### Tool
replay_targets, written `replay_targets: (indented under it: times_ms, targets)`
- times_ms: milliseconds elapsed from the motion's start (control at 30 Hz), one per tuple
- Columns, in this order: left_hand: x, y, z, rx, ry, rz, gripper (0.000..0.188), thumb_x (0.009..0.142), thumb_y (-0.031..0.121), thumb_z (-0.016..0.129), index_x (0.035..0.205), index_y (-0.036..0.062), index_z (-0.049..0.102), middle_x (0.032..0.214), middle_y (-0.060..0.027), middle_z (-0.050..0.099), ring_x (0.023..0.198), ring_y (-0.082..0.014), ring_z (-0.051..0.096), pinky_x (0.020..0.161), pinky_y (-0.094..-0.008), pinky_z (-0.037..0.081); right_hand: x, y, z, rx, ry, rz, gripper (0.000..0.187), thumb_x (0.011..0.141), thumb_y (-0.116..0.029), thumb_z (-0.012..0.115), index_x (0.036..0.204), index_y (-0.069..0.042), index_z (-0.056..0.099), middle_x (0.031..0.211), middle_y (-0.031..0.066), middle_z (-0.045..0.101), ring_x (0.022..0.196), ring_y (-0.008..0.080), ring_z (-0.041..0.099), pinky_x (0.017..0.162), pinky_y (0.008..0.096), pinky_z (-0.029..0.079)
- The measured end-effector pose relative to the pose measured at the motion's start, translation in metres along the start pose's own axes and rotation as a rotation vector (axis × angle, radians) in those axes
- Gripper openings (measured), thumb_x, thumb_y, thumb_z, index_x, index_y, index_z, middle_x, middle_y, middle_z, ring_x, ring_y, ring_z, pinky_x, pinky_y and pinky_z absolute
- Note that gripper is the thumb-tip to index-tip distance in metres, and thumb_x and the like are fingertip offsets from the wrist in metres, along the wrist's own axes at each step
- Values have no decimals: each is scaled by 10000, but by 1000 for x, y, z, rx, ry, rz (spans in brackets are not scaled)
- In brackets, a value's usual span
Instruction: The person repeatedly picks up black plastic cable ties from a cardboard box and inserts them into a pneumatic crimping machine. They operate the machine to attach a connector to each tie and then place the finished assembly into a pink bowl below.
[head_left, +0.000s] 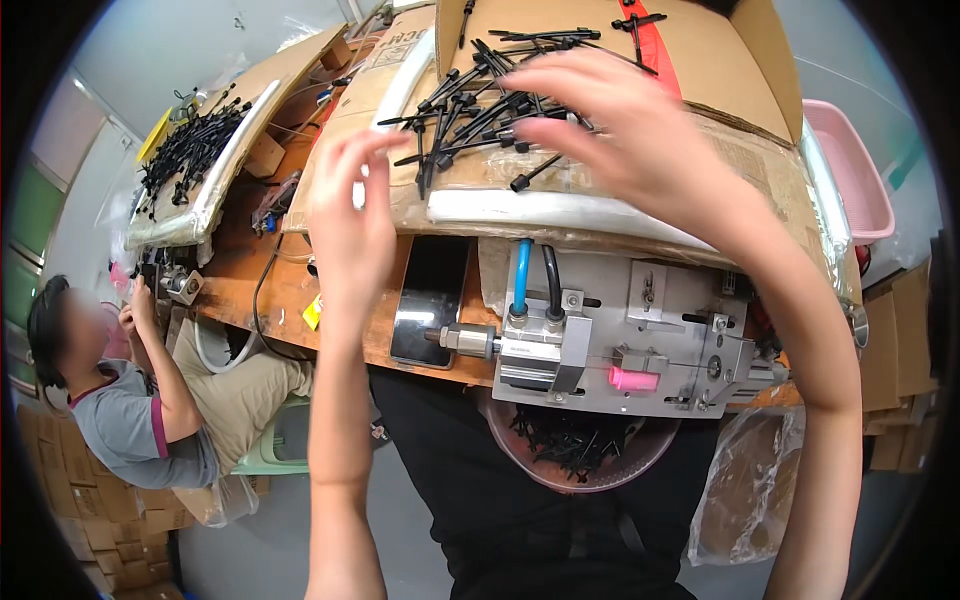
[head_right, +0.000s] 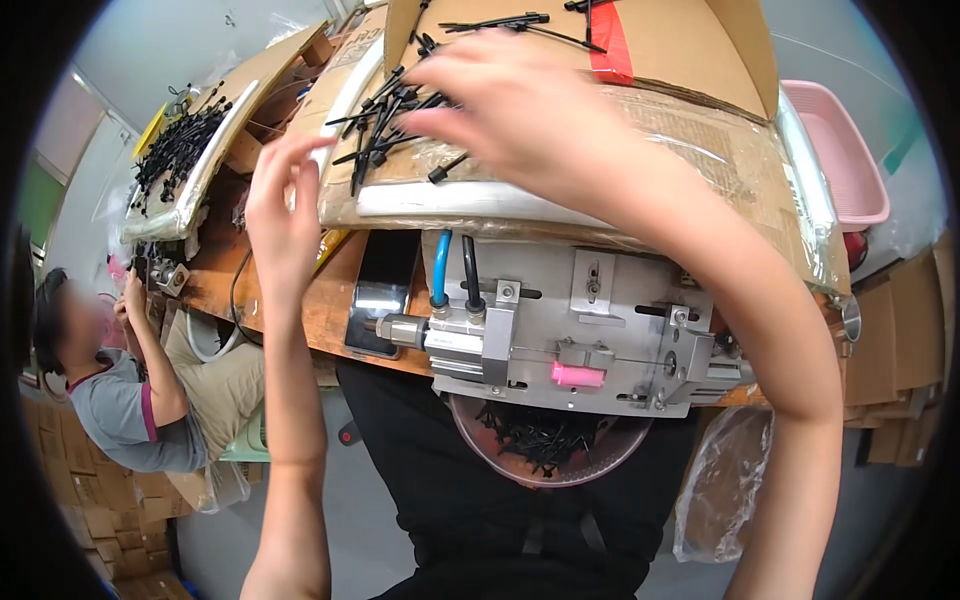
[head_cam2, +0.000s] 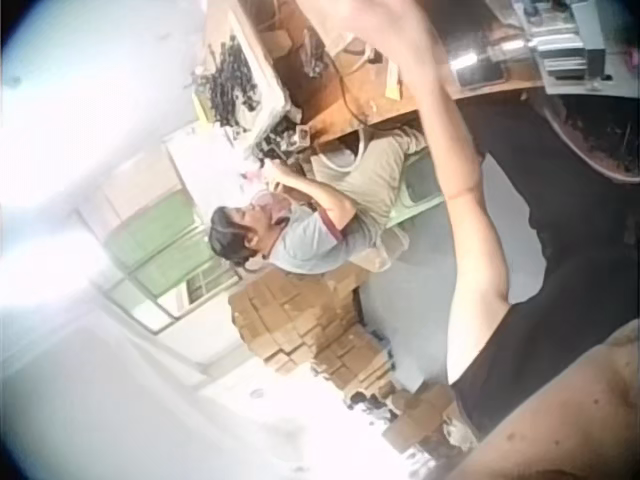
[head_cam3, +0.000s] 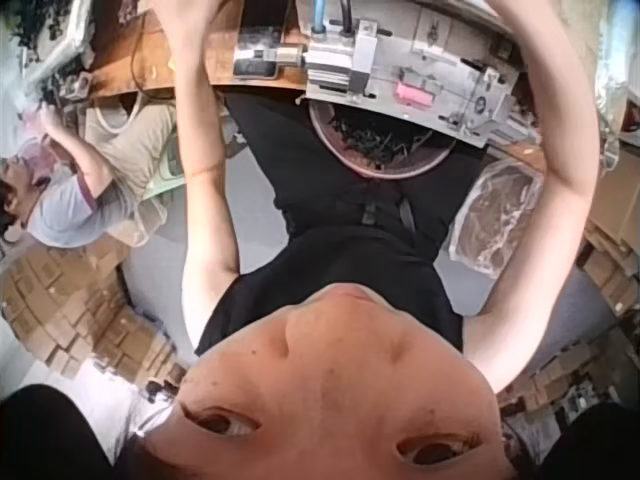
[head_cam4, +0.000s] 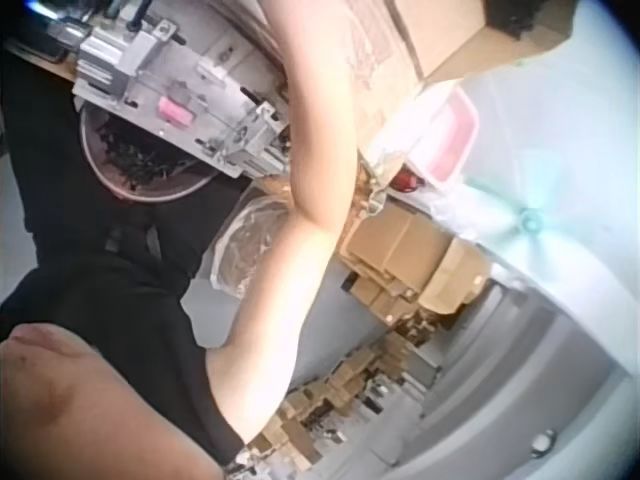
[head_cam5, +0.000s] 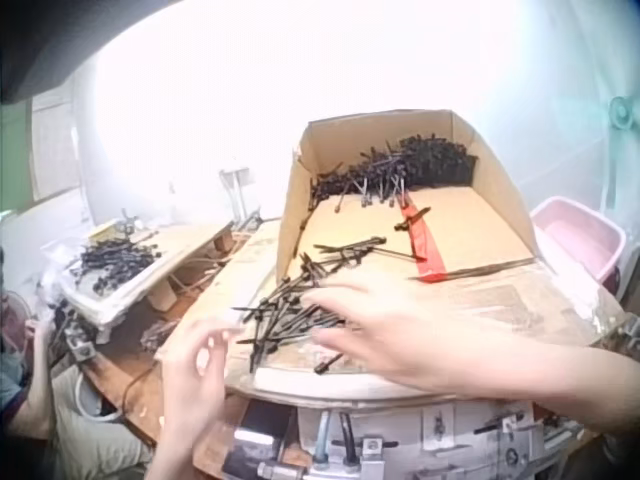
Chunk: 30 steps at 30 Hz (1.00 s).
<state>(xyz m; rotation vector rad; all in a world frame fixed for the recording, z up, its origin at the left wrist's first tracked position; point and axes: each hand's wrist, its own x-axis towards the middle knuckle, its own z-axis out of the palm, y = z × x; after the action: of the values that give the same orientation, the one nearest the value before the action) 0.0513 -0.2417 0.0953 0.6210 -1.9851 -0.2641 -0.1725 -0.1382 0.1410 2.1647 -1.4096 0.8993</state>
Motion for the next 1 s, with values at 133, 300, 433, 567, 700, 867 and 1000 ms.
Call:
replay_targets:
  times_ms: [133,300,433,567,700,867,1000]
  targets:
    - [47,-70,16,116,-195,37,286,917,19,527,1174,101,622,1160,-140,581,1007,-304,587,881,-387,477,46,-2,89,-128,-257,-42,480,967,-465,504,1253,-87,582,1328,139,534,1270,302,470,1013,499,395]
    - [61,-81,28,112,-388,57,333,920,52,558,1244,110,609,1144,-111,641,997,-238,573,873,-347,495,26,6,76,-70,-493,19,419,989,-432,460,1243,-125,590,1356,124,489,1316,282,419,1041,504,328]
    - [56,-70,31,241,-351,106,344,912,88,595,1253,124,613,1124,-99,657,982,-236,561,868,-346,482,-16,43,28,11,-429,-63,305,950,-276,563,1211,-123,602,1289,101,552,1260,272,489,1082,479,309]
    - [54,-48,48,146,-363,-25,338,860,20,625,1189,95,650,970,-65,659,768,-174,555,744,-304,488,-61,79,-15,-61,-339,-88,316,929,-236,587,1224,-126,618,1269,86,594,1263,260,497,1119,482,296]
    - [60,-32,68,72,-411,40,361,796,-68,643,1127,71,674,841,-28,597,668,-127,501,656,-275,461,-85,89,-54,-32,-403,-17,357,850,-97,600,1205,-101,632,1392,82,539,1367,295,404,1139,477,287]
    - [60,18,87,-102,-522,44,322,809,-62,643,1103,66,673,803,-15,568,681,-116,490,659,-263,450,-107,95,-79,12,-396,61,454,824,-123,597,1277,-102,617,1456,73,491,1426,304,327,1167,493,236]
    - [60,26,87,-101,-535,122,280,829,-53,636,1078,67,681,833,-22,588,714,-127,498,684,-268,447,-113,92,-97,176,-329,186,464,843,-172,541,1291,-72,609,1461,110,481,1447,297,291,1183,494,195]
